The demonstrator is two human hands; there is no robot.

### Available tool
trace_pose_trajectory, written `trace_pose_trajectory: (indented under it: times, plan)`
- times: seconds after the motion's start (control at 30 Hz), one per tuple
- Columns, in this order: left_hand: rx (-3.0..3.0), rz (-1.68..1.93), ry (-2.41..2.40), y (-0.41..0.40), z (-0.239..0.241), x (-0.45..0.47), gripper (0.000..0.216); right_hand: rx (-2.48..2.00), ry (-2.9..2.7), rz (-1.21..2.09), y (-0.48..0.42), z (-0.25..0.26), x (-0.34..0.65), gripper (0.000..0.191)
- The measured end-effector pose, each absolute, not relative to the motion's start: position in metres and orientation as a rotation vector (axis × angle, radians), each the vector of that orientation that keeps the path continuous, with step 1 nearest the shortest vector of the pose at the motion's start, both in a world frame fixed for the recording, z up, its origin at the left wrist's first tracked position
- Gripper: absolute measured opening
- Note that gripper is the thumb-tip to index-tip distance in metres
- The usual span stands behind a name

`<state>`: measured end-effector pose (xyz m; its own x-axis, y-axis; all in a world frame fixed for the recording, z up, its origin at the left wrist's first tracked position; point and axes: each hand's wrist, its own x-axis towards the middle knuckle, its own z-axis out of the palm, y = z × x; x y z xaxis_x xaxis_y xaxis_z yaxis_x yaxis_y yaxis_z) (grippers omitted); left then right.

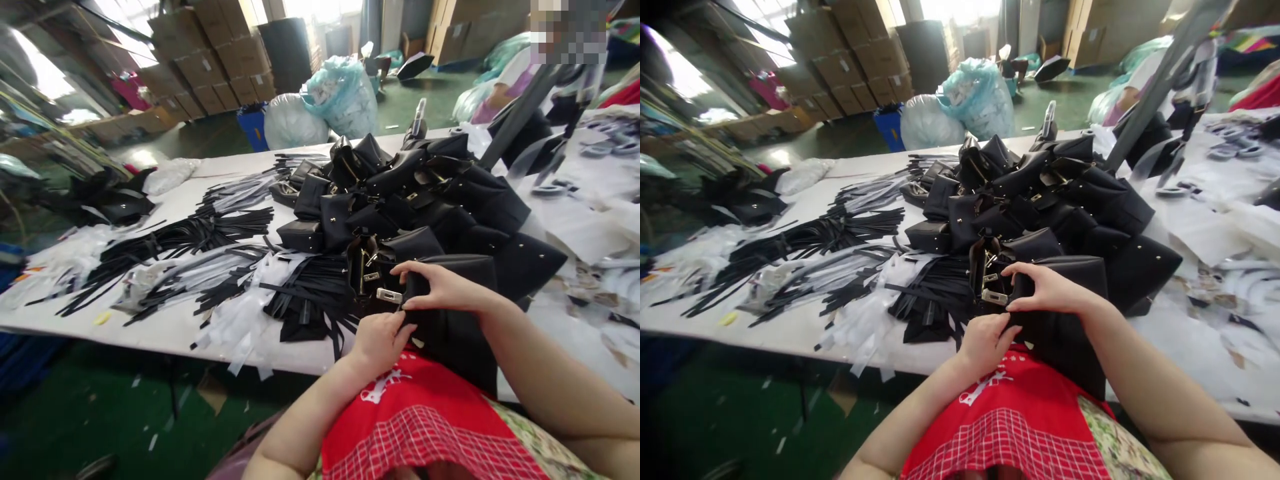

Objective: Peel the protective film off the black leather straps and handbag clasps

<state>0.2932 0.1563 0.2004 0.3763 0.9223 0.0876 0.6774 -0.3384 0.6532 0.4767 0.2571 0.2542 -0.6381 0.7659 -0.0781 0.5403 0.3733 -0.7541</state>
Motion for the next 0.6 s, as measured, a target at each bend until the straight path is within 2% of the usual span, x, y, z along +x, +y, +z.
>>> trace_pose_trajectory:
  times: [0.03,0.17,0.33,0.6]
  plan:
    - [2.111,0.592,1.342,0.151,0.202,0.289,0.029,-1.15,-2.353,1.241,0.257,0.251,0.478,0.057]
    - [1.896,0.537,1.102,0.133,0.211,0.265,0.021,-1.103,-2.262,1.57,0.246,0.237,0.475,0.037]
    - [1.465,0.654,1.239,0.129,0.21,0.231,0.031,-1.105,-1.927,1.533,0.228,0.22,0.464,0.043]
    - [1.266,0.824,1.239,0.134,0.217,0.236,0.032,-1.041,-1.921,1.487,0.22,0.223,0.457,0.039]
